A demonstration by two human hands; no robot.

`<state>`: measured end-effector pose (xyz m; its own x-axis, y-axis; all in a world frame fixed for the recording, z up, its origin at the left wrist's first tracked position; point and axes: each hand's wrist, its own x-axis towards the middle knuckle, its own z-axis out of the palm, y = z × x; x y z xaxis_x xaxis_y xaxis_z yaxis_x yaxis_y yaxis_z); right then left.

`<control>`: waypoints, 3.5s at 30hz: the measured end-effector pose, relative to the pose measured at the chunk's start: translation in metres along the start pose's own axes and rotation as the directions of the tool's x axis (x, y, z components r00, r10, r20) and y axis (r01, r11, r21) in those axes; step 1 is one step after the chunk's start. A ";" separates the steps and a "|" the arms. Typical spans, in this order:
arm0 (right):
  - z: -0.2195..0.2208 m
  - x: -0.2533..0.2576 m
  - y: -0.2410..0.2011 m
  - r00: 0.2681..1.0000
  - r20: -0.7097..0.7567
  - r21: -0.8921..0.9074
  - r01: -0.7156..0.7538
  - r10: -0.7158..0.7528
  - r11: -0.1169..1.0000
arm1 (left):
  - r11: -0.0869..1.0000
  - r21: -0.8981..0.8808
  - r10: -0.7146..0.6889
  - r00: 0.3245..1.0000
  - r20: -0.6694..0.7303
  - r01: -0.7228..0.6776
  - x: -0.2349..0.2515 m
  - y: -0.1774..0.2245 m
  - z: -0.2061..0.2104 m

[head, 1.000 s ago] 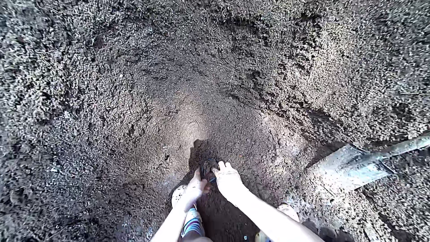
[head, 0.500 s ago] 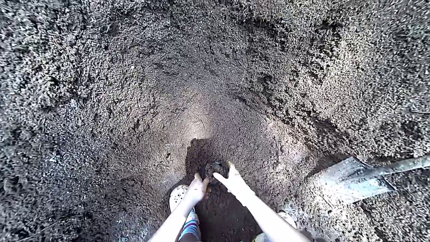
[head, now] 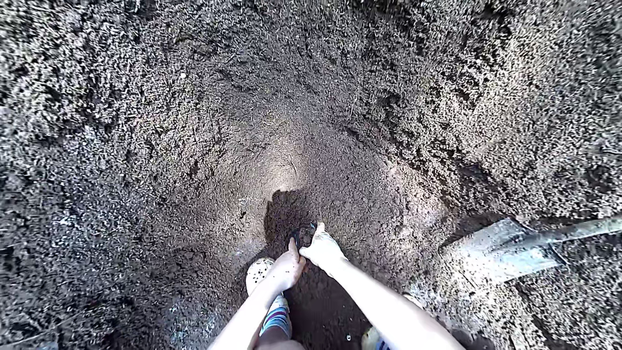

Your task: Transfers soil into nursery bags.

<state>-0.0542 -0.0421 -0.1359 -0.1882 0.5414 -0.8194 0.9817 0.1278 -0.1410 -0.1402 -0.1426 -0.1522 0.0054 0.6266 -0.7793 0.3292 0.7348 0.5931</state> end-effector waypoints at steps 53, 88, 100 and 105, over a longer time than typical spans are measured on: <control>-0.023 -0.013 0.075 0.942 -0.027 -0.123 0.330 -0.336 0.936 | 0.991 0.103 0.093 0.991 -0.095 -0.083 -0.008 0.022 0.002; -0.002 -0.015 0.083 0.927 -0.263 0.388 0.356 -0.269 0.850 | 0.987 0.112 0.127 0.988 -0.088 -0.117 -0.011 0.023 -0.001; -0.028 -0.012 0.085 0.951 -0.210 0.818 0.298 -0.227 0.492 | 0.892 0.426 0.248 0.951 -0.183 -0.150 -0.013 0.024 -0.005; -0.025 -0.021 0.083 0.941 -0.189 0.608 0.337 -0.282 0.718 | 0.886 0.431 0.260 0.953 -0.155 -0.171 -0.014 0.029 -0.004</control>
<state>0.0302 -0.0218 -0.1166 -0.4590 0.6304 -0.6261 0.6590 -0.2310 -0.7158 -0.1344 -0.1293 -0.1234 -0.0553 0.8282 -0.5577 0.6979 0.4315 0.5716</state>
